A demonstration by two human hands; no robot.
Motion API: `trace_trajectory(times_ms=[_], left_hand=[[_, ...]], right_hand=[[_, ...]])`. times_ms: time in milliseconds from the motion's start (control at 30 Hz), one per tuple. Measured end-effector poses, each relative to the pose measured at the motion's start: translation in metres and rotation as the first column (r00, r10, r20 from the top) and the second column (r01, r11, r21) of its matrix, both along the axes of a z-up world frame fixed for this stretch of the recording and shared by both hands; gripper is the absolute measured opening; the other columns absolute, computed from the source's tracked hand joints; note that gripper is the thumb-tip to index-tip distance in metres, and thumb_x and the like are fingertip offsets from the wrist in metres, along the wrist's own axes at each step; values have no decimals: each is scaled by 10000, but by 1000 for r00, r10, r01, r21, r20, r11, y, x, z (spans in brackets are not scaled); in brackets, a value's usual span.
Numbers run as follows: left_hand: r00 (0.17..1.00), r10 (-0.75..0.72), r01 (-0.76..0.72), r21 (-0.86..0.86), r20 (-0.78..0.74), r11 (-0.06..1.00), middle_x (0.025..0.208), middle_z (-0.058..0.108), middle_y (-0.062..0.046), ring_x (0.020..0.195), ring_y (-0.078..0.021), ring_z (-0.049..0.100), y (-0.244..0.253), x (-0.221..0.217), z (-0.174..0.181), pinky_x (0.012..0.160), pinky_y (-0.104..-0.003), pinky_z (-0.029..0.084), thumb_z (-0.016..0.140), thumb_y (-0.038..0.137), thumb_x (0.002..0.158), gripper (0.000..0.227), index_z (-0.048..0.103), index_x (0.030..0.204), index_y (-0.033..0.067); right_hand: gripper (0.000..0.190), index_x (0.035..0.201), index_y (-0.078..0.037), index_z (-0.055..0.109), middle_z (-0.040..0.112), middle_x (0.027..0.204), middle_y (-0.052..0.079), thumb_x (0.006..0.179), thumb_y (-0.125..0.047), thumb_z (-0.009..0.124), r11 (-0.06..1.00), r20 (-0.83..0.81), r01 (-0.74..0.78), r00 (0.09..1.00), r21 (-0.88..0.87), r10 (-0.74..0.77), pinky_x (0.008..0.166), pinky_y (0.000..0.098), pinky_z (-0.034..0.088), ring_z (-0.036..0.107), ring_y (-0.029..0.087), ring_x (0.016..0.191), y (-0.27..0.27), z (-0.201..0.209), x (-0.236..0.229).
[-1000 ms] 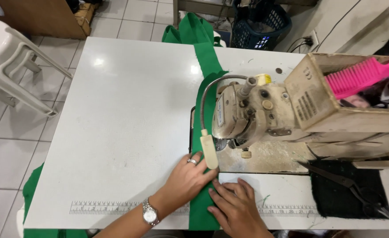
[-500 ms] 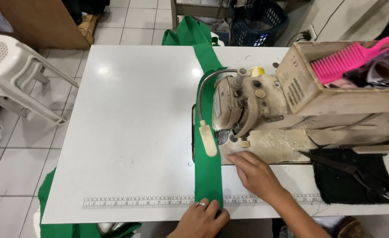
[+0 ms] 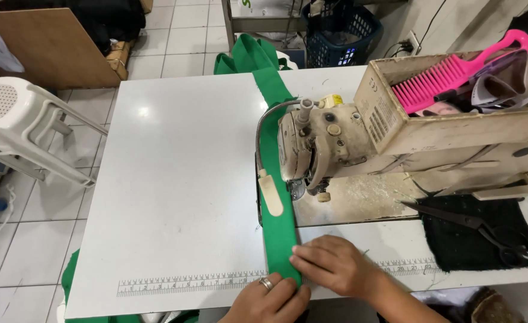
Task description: Folding the edges of long green fabric strips and sewing them using an industrial sewing machine.
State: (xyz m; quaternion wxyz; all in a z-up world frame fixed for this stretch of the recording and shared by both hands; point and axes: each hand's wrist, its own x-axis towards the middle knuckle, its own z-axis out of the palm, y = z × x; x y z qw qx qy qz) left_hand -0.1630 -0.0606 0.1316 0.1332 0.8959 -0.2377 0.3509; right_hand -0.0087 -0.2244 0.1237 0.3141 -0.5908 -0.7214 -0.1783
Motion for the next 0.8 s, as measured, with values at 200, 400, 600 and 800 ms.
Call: trace_trajectory(times_ms=[200, 400, 600, 800], left_hand=[[955, -115, 51, -231, -273, 972, 1110, 576, -219, 978, -372, 524, 20, 26, -19, 820, -444, 439, 541, 163, 1040, 234, 629, 1110, -42], [923, 45, -51, -6, -381, 999, 1165, 631, -235, 1079, -395, 592, 33, 49, -43, 862, -466, 492, 435, 400, 1090, 494, 632, 1224, -33], [928, 101, -133, -65, -360, 989, 1053, 677, -154, 942, -333, 617, 46, 74, -40, 810, -466, 488, 443, 404, 1072, 458, 678, 1169, 23], [936, 223, -225, 22, -274, 974, 1069, 669, -195, 1125, -412, 632, 61, 103, -83, 937, -562, 465, 484, 459, 1015, 462, 701, 1197, 95]], right_hand=[[181, 898, 21, 651, 668, 974, 155, 1029, -70, 566, 993, -15, 111, 994, -38, -112, 589, 398, 438, 565, 284, 730, -2, -29, -16], [189, 974, -42, 701, 707, 950, 52, 1044, -173, 584, 972, -17, 189, 981, -141, -193, 641, 393, 397, 550, 235, 736, 9, -39, 5], [140, 904, -107, 724, 717, 806, 12, 955, -236, 739, 965, -34, 235, 970, -115, -240, 686, 357, 407, 605, 201, 717, 27, -73, 42], [131, 795, -193, 708, 727, 822, -8, 922, -220, 725, 939, -205, 312, 919, -146, -337, 656, 367, 557, 688, 240, 744, 44, -102, 71]])
